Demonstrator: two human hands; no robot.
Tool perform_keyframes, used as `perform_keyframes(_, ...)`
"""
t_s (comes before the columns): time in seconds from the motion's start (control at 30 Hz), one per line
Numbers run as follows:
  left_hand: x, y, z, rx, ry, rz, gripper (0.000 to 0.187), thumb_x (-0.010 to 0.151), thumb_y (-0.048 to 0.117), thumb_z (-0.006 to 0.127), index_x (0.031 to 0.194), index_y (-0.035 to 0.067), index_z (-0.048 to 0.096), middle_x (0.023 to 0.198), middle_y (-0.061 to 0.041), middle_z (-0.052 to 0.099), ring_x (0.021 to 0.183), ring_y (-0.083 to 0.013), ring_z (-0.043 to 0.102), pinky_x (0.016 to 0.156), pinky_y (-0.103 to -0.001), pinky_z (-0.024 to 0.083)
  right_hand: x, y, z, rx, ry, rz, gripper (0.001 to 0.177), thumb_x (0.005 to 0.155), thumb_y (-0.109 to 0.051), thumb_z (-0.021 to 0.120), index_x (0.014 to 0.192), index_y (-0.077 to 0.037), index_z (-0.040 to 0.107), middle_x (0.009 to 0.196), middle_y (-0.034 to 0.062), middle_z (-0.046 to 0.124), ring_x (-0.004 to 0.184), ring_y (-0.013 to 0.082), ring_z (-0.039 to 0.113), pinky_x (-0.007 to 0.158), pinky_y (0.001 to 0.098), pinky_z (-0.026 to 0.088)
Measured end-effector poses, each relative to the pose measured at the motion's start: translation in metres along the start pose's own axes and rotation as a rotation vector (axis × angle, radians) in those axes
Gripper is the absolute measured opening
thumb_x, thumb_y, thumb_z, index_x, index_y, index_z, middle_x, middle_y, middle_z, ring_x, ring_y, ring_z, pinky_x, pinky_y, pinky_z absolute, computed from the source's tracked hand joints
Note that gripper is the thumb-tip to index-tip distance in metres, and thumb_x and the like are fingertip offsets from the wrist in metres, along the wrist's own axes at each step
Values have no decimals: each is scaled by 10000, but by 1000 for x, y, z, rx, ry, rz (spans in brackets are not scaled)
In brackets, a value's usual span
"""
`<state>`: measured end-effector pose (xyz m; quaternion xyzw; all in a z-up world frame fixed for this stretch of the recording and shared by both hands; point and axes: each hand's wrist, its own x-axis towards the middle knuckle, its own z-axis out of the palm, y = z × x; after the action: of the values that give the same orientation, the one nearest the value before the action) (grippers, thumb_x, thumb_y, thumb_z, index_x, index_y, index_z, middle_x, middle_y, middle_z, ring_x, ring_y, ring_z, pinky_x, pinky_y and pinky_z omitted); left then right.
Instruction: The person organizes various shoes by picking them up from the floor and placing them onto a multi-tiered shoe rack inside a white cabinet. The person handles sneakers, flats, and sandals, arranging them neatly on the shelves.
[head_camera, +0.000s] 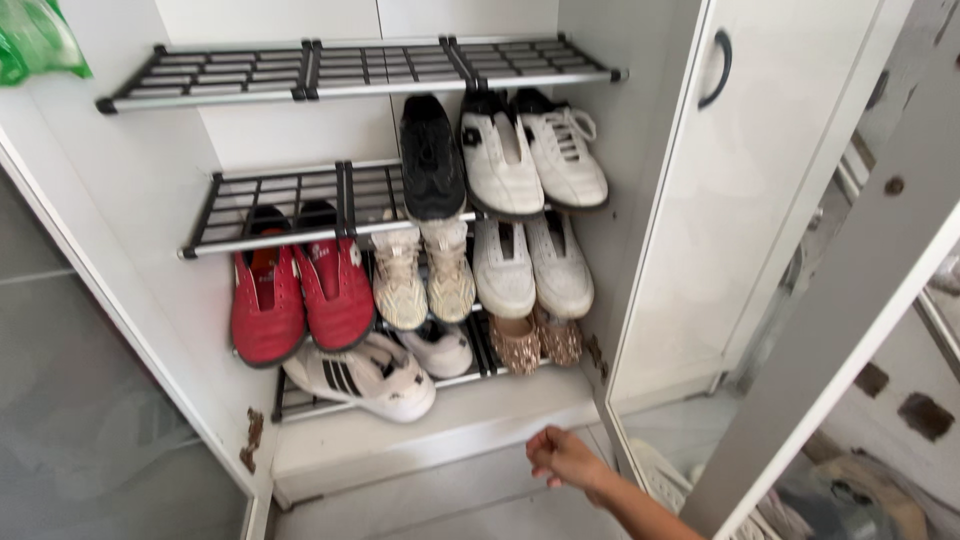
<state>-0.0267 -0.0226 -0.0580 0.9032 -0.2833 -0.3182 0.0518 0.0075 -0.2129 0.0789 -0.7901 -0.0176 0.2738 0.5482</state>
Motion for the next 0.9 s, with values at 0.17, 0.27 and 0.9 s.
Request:
perform_keyframes(0.17, -2, 5, 54, 109, 237, 95, 180, 774, 75, 650, 939, 67, 720, 1049, -226, 705, 965, -417, 687, 827, -519, 560, 19, 35, -4, -81, 54, -156, 187, 947, -218, 619, 1061, -72, 645, 944, 19, 678, 854, 125, 660, 679, 300, 532)
perform_keyframes(0.27, -42, -33, -3, -24, 711, 65, 318, 739, -2, 615, 1035, 42, 722, 1076, -231, 707, 965, -417, 694, 814, -502, 573, 15, 54, 5, -172, 150, -132, 393, 961, -386, 664, 1122, -28, 657, 1014, 75, 697, 945, 195, 641, 774, 325, 535)
perform_keyframes(0.9, -167, -58, -111, -540, 375, -183, 944, 705, 494, 928, 1412, 115, 431, 1308, -152, 599, 1214, -235, 572, 1010, -375, 477, 34, 22, 17, -58, 259, -31, 357, 943, -166, 553, 1272, -65, 647, 1075, 195, 751, 567, 339, 760, 615, 431, 622)
